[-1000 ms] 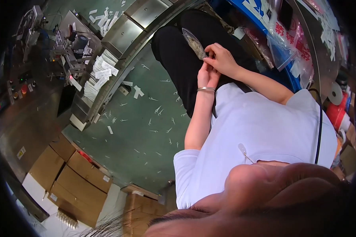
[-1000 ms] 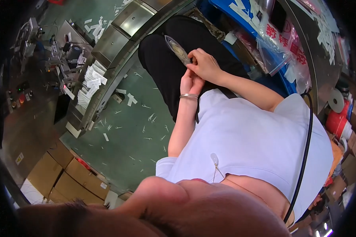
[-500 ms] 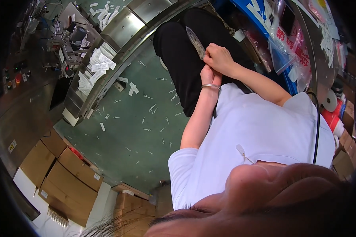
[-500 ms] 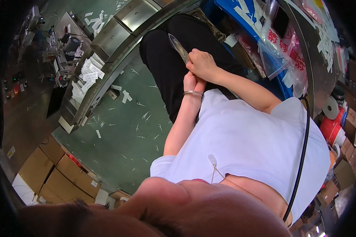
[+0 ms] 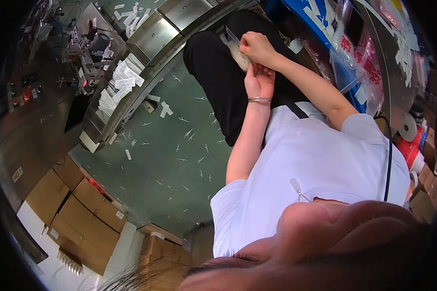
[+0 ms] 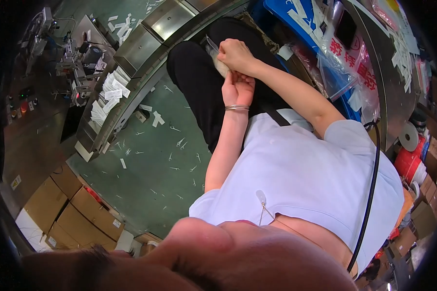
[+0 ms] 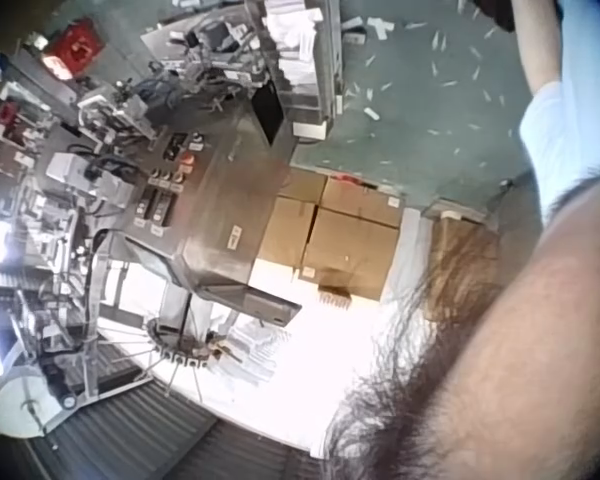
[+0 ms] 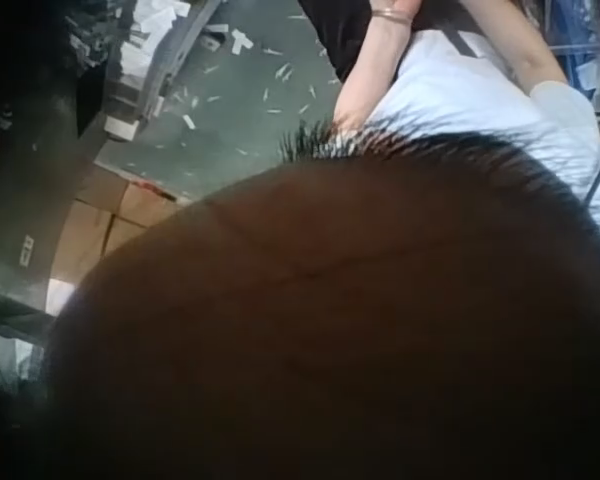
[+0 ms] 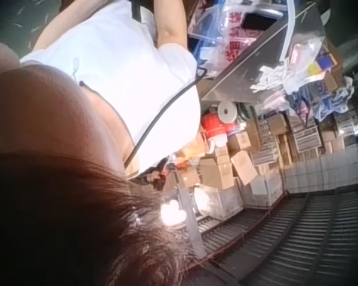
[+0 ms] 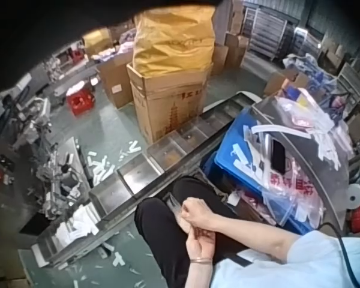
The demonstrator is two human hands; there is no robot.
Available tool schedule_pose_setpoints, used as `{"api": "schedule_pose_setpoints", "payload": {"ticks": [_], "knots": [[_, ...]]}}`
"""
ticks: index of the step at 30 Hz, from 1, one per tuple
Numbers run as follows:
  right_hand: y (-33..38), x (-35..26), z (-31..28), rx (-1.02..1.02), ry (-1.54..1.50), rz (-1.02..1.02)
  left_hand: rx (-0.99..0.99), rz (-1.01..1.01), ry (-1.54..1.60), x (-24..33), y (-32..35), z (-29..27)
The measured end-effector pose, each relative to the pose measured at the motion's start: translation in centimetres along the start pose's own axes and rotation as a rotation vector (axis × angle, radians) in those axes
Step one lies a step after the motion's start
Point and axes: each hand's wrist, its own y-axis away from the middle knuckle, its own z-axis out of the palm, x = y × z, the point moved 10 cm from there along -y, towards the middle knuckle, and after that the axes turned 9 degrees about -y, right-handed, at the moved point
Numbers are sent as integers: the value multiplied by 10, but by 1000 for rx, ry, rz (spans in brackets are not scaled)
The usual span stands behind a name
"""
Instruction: Inspecting and packaging small manufactured plastic components into boxes in a factory setting.
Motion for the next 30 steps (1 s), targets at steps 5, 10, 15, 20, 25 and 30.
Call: {"api": "schedule_pose_setpoints", "payload": {"ticks": [5, 10, 15, 20, 25, 30], "knots": [[-7, -7, -31, 105, -118, 12, -82, 60, -36, 6, -12, 26], [-1, 12, -31, 27, -320, 131, -114, 61, -69, -6, -23, 23], [3, 12, -28, 33, -315, 117, -84, 92, -155, -12, -15, 9], [-11, 3, -29, 76, -260, 17, -49, 104, -186, -13, -16, 7], [-39, 3, -26, 115, -237, -80, 8, 120, -225, -13, -17, -1], [-61, 20, -19, 113, -298, -13, 68, 130, -263, -14, -15, -8]]}}
